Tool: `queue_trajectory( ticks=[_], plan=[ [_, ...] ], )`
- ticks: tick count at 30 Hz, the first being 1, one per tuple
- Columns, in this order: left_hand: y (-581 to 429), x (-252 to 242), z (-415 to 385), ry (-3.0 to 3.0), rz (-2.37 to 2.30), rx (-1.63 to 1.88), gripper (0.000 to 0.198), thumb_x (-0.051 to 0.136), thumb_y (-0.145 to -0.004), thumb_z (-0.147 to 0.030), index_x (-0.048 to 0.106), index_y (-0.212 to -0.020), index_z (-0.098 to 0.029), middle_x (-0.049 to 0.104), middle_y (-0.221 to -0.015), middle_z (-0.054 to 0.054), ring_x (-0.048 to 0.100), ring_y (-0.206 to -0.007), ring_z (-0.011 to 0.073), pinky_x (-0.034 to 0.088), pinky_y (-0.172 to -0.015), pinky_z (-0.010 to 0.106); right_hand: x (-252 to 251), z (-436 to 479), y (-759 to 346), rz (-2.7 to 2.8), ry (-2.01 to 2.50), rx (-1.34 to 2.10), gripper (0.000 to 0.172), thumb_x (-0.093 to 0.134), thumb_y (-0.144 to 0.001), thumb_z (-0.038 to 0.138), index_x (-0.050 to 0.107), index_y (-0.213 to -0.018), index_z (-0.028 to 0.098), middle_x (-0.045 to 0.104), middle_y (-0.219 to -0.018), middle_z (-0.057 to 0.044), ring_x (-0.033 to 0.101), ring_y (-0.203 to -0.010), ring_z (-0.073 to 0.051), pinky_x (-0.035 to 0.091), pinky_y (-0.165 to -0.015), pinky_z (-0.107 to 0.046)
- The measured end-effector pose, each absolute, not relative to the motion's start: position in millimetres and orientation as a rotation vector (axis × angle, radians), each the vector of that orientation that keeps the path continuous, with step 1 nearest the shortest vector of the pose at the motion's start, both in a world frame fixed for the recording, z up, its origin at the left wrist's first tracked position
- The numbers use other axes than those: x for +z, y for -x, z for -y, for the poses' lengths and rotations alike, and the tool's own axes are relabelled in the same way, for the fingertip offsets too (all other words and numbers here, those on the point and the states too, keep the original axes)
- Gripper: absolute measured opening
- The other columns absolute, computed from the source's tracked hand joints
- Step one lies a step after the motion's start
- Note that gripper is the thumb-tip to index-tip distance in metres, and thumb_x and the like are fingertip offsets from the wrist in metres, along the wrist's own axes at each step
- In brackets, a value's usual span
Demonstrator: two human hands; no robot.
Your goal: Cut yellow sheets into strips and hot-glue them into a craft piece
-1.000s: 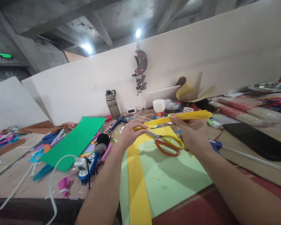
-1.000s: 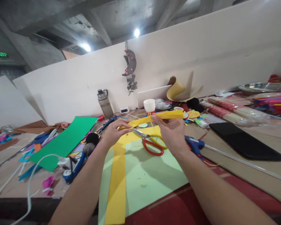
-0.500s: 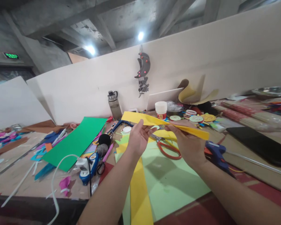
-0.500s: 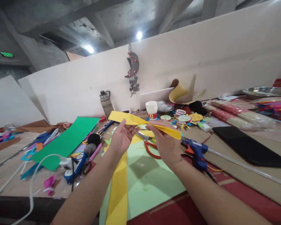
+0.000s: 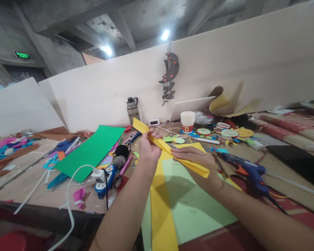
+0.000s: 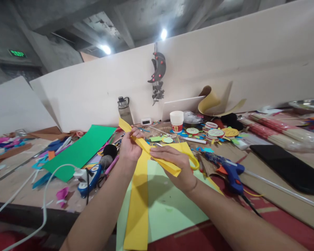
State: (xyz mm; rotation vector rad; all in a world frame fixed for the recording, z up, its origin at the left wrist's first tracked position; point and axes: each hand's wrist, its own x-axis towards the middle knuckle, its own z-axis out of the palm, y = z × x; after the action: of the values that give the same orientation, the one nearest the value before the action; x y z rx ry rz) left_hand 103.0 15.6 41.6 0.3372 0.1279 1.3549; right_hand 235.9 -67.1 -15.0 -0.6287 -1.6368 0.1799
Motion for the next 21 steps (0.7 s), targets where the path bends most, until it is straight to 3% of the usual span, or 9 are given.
queue_trajectory(
  ticks=[7, 12, 16, 18, 21],
  plan=[
    [-85, 42, -27, -0.267, -0.082, 1.410, 0.029, 0.031, -0.095, -0.023, 0.046, -0.072, -0.015, 0.036, -0.052, -0.005, 0.033, -0.039, 0.0035, 0.027, -0.038, 0.014, -19, 68, -238, 1.754, 0.559, 0.204, 0.031, 0.060, -0.083, 0.018, 0.068, -0.111, 0.028, 0.068, -0.109, -0.007, 0.064, -0.100, -0.021, 0.055, -0.085, -0.035],
    [-78, 43, -28, -0.264, -0.153, 1.371, 0.039, 0.024, -0.097, -0.025, 0.037, -0.062, -0.016, 0.029, -0.047, -0.006, 0.025, -0.035, 0.0023, 0.020, -0.034, 0.013, -20, 69, -241, 1.859, 0.539, 0.160, 0.033, 0.059, -0.084, 0.023, 0.064, -0.117, 0.027, 0.067, -0.112, -0.009, 0.064, -0.102, -0.022, 0.054, -0.085, -0.035],
    [-80, 40, -30, -0.328, -0.206, 1.358, 0.045, 0.033, -0.091, -0.051, 0.041, -0.062, -0.017, 0.028, -0.049, -0.006, 0.026, -0.037, 0.0037, 0.024, -0.035, 0.015, -20, 68, -243, 1.910, 0.532, 0.127, 0.036, 0.059, -0.085, 0.024, 0.062, -0.121, 0.027, 0.067, -0.112, -0.010, 0.064, -0.102, -0.022, 0.054, -0.086, -0.035],
    [-82, 39, -31, -0.353, -0.253, 1.339, 0.041, 0.043, -0.089, -0.047, 0.040, -0.062, -0.017, 0.028, -0.049, -0.007, 0.026, -0.037, 0.0031, 0.025, -0.035, 0.015, -21, 67, -244, 1.941, 0.534, 0.106, 0.038, 0.059, -0.085, 0.027, 0.061, -0.122, 0.027, 0.066, -0.113, -0.011, 0.063, -0.103, -0.022, 0.053, -0.088, -0.036],
    [-84, 40, -31, -0.340, -0.316, 1.351, 0.033, 0.047, -0.090, -0.024, 0.036, -0.060, -0.016, 0.029, -0.049, -0.007, 0.028, -0.036, 0.0016, 0.026, -0.037, 0.013, -23, 67, -245, 1.965, 0.545, 0.077, 0.037, 0.056, -0.086, 0.028, 0.061, -0.122, 0.027, 0.066, -0.114, -0.010, 0.063, -0.104, -0.022, 0.052, -0.089, -0.035]
  ],
)
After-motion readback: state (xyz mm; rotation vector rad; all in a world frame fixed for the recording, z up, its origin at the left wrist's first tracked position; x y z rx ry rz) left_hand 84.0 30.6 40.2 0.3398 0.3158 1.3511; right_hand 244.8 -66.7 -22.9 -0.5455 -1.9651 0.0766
